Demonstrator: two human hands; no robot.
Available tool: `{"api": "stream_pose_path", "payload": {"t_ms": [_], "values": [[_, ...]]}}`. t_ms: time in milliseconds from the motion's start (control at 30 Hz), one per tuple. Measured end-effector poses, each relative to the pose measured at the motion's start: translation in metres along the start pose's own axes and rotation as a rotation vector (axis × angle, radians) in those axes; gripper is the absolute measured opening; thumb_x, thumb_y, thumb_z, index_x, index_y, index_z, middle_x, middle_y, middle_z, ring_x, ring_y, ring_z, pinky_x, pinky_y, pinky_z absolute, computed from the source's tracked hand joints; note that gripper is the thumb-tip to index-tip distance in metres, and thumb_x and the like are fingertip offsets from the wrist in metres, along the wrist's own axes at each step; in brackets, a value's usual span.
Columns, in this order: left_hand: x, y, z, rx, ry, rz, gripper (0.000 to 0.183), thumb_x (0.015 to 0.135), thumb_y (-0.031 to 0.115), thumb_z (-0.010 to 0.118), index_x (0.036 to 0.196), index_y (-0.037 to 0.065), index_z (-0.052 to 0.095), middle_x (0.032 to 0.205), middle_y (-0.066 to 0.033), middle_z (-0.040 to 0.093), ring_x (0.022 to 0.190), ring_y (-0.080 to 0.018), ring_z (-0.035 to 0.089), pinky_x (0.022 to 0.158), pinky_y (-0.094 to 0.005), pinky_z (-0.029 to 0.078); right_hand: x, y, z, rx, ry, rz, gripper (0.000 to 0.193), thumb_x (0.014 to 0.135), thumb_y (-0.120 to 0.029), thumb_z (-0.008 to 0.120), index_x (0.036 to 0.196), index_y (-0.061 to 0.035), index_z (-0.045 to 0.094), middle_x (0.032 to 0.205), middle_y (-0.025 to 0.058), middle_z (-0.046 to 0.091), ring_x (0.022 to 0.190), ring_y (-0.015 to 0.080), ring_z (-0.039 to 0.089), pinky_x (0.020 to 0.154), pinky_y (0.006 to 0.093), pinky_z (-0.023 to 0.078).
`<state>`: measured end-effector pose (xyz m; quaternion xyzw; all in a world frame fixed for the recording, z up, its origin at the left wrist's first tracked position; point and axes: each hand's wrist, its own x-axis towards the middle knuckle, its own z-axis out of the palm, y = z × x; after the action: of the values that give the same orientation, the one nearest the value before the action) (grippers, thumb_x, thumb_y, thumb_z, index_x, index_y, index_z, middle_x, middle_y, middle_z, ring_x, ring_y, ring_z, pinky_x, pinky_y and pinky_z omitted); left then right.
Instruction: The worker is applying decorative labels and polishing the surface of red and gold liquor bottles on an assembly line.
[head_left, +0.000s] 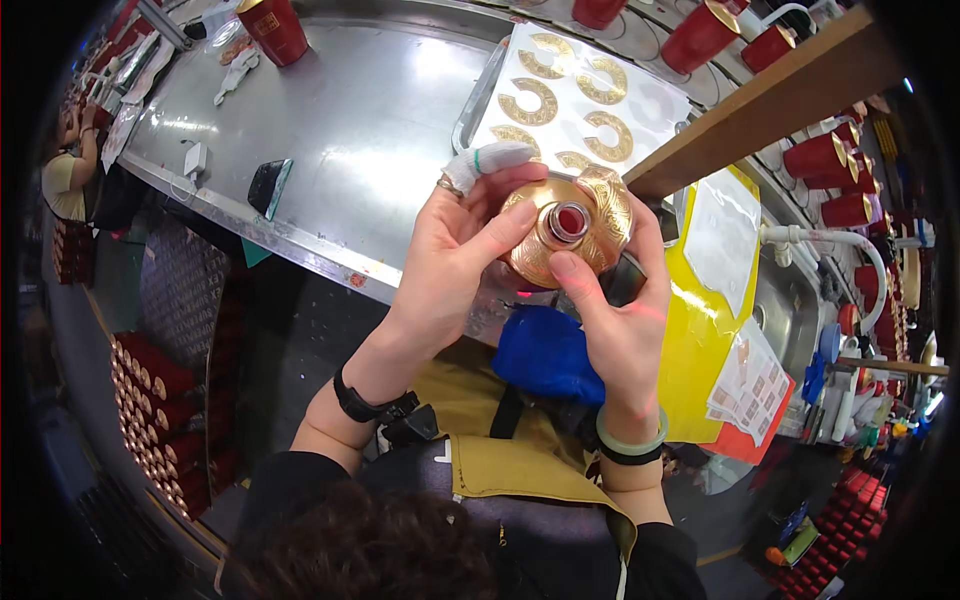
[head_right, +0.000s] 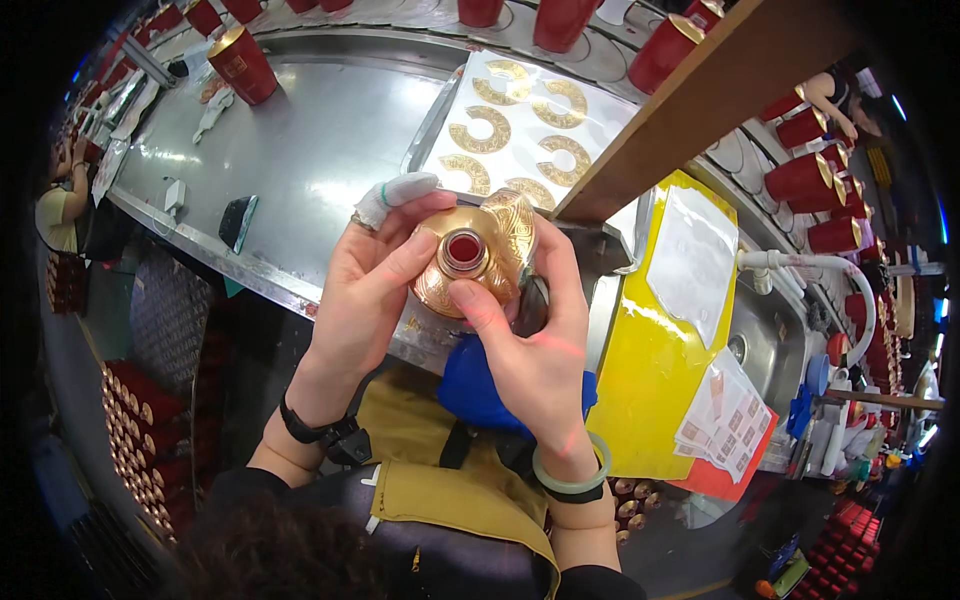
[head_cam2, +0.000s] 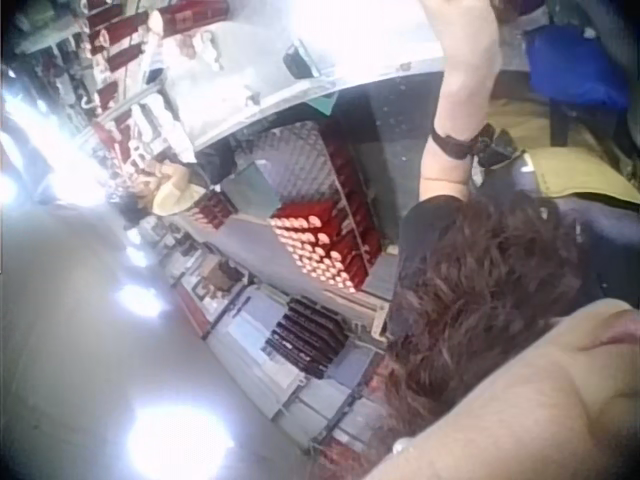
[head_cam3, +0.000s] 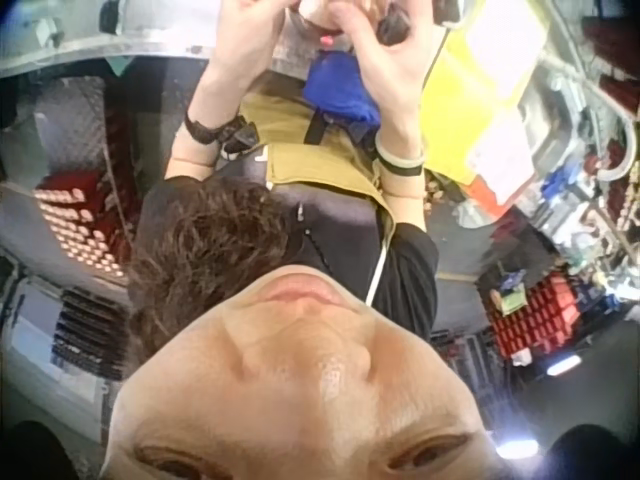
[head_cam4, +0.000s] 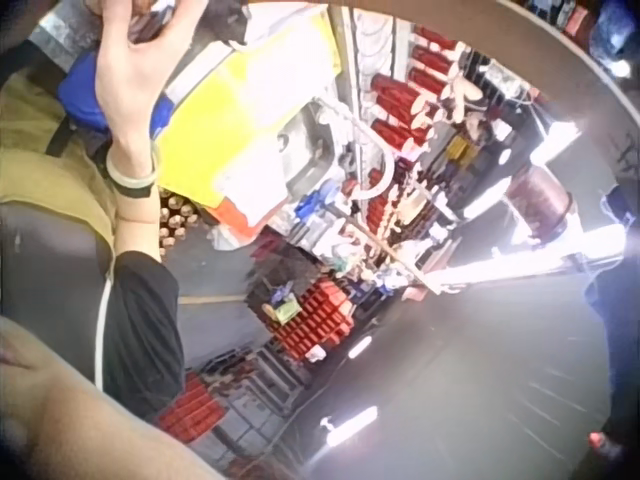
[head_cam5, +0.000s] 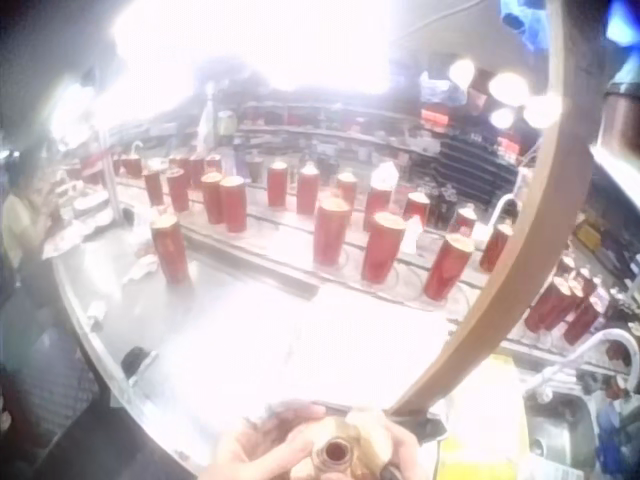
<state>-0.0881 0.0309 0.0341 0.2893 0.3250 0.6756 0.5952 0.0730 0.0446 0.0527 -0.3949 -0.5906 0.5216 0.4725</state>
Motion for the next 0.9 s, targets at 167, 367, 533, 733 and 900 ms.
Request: {"api": "stream_pose_path", "payload": {"t_ms": [167, 367, 533, 733, 900], "values": [[0.005, 0.000, 0.004, -0.036, 0.037, -0.059, 0.042, 0.099, 0.003, 0.064, 0.139, 0.004, 0.053, 0.132, -0.0113, 0.060, 0.121, -0.0176, 0.059, 0.106, -0.0336, 0.050, 0.003, 0.001, -0.004, -0.005, 0.015, 0.002, 0.062, 0.088, -0.004, 0.080, 0.141, 0.0034, 0.049, 0.130, 0.0112, 0.060, 0.121, 0.0186, 0.058, 0.104, 0.0320, 0.047], [0.005, 0.003, 0.001, -0.094, 0.080, -0.112, 0.035, 0.100, 0.003, 0.062, 0.135, 0.003, 0.057, 0.126, -0.0084, 0.062, 0.115, -0.0152, 0.062, 0.101, -0.0318, 0.053, 0.002, 0.001, -0.001, -0.061, -0.006, -0.030, 0.062, 0.088, -0.005, 0.080, 0.141, 0.0032, 0.049, 0.130, 0.0112, 0.060, 0.121, 0.0188, 0.058, 0.105, 0.0324, 0.046], [0.004, -0.020, -0.003, 0.027, 0.092, -0.007, 0.030, 0.103, 0.009, 0.056, 0.131, 0.000, 0.058, 0.134, -0.0129, 0.058, 0.125, -0.0207, 0.057, 0.108, -0.0365, 0.046, 0.003, 0.000, -0.003, -0.037, 0.006, 0.005, 0.063, 0.088, -0.004, 0.080, 0.142, 0.0030, 0.048, 0.130, 0.0110, 0.060, 0.121, 0.0187, 0.057, 0.105, 0.0322, 0.046], [-0.014, -0.046, -0.010, 1.161, 0.146, 0.826, 0.085, 0.064, 0.028, 0.096, 0.134, 0.005, 0.053, 0.127, -0.0180, 0.052, 0.112, -0.0331, 0.056, 0.091, -0.0412, 0.050, 0.005, 0.002, -0.002, 0.050, -0.021, 0.007, 0.062, 0.088, -0.002, 0.078, 0.142, 0.0026, 0.046, 0.130, 0.0108, 0.060, 0.120, 0.0179, 0.058, 0.103, 0.0314, 0.048], [-0.015, -0.050, -0.012, 1.162, 0.095, 0.778, 0.077, 0.066, 0.023, 0.095, 0.130, 0.006, 0.056, 0.131, -0.0187, 0.053, 0.109, -0.0352, 0.061, 0.088, -0.0434, 0.054, -0.001, -0.004, -0.007, -0.055, -0.006, -0.019, 0.062, 0.089, -0.005, 0.080, 0.141, 0.0019, 0.047, 0.129, 0.0110, 0.061, 0.119, 0.0174, 0.058, 0.100, 0.0310, 0.049]]}}
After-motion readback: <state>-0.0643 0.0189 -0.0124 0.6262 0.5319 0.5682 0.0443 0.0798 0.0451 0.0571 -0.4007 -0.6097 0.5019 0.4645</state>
